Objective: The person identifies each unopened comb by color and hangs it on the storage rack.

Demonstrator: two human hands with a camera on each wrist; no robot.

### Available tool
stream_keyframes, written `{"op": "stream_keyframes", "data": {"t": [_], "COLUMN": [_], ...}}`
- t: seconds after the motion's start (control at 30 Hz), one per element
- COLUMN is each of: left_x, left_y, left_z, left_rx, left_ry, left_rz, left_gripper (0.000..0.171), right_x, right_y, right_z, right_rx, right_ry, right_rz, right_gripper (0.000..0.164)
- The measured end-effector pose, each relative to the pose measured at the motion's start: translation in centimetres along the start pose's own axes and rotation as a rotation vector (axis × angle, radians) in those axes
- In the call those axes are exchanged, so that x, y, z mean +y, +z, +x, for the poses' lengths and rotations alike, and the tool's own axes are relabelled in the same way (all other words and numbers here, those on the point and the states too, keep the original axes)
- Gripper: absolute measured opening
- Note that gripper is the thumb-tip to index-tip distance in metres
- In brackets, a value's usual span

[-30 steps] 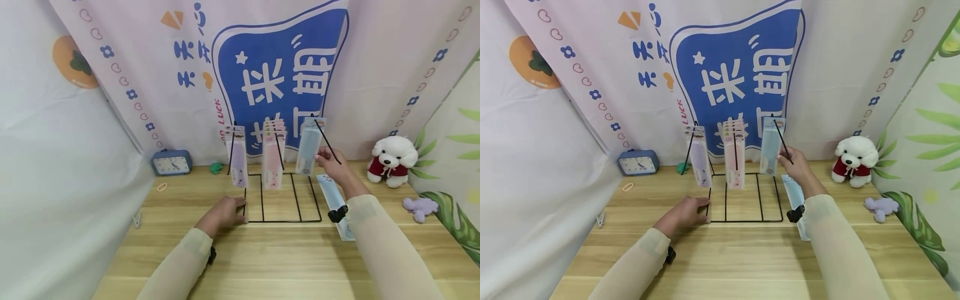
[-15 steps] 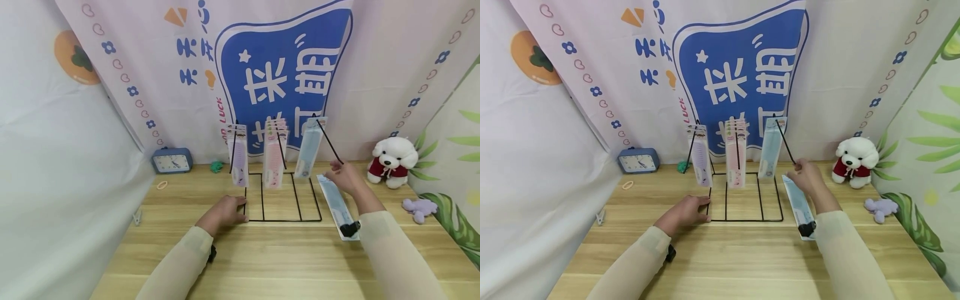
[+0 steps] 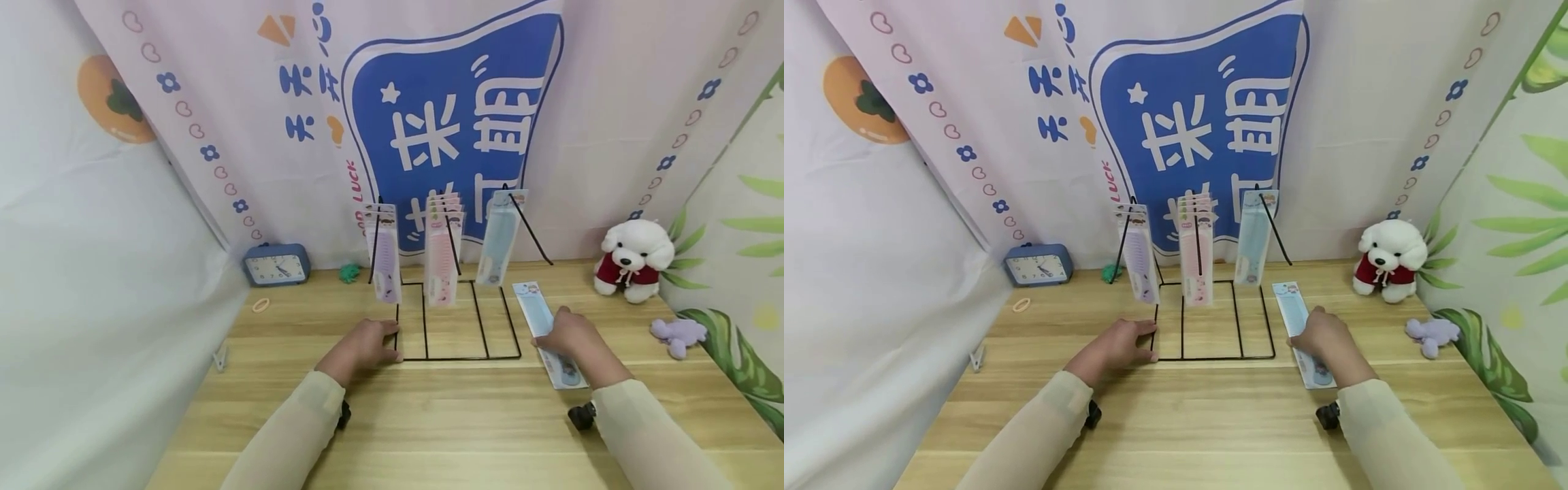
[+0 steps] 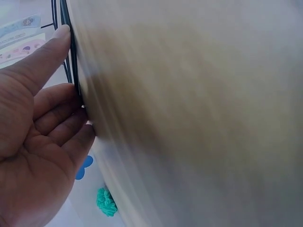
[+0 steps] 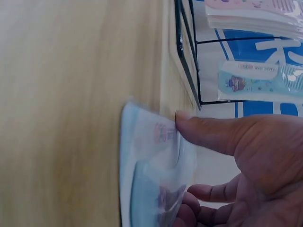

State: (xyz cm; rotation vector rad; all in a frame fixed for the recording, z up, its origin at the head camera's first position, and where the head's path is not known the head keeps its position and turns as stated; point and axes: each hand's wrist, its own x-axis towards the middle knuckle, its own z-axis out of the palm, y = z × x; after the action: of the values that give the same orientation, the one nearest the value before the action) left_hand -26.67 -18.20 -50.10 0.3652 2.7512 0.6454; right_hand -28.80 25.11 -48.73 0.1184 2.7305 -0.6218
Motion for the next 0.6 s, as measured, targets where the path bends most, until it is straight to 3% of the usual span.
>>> {"op": "stream_keyframes", "data": {"t": [0.17,0.4,0.5,0.6], "left_x": [-0.1,-0.1,-0.1,-0.1], "left_y": [-0.1,0.0,0.0,-0.1], "left_z": [0.0,-0.1,0.0,0.0], "left_rx": [-0.004,-0.009,-0.007,-0.013], "left_ry": [0.017,0.010,0.014,0.013], "left_rz": [0.006,-0.010,-0.009,-0.015], "left_gripper": [0.070,0.070,0.070,0.070], "right_x": [0.3,1.4,2.0,2.7], "right_y": [0.3,0.0,-0.7,-1.5], "right_z": [0.4,0.3,0.1,-0.4], "right_rx": [-0.004,0.134,0.210,0.281], "right_ry": [0.016,-0.121,-0.161,-0.174], "right_rz": [0.032,0.127,0.213,0.377], "right_gripper": [0.104,0.072,0.061,0.056]}}
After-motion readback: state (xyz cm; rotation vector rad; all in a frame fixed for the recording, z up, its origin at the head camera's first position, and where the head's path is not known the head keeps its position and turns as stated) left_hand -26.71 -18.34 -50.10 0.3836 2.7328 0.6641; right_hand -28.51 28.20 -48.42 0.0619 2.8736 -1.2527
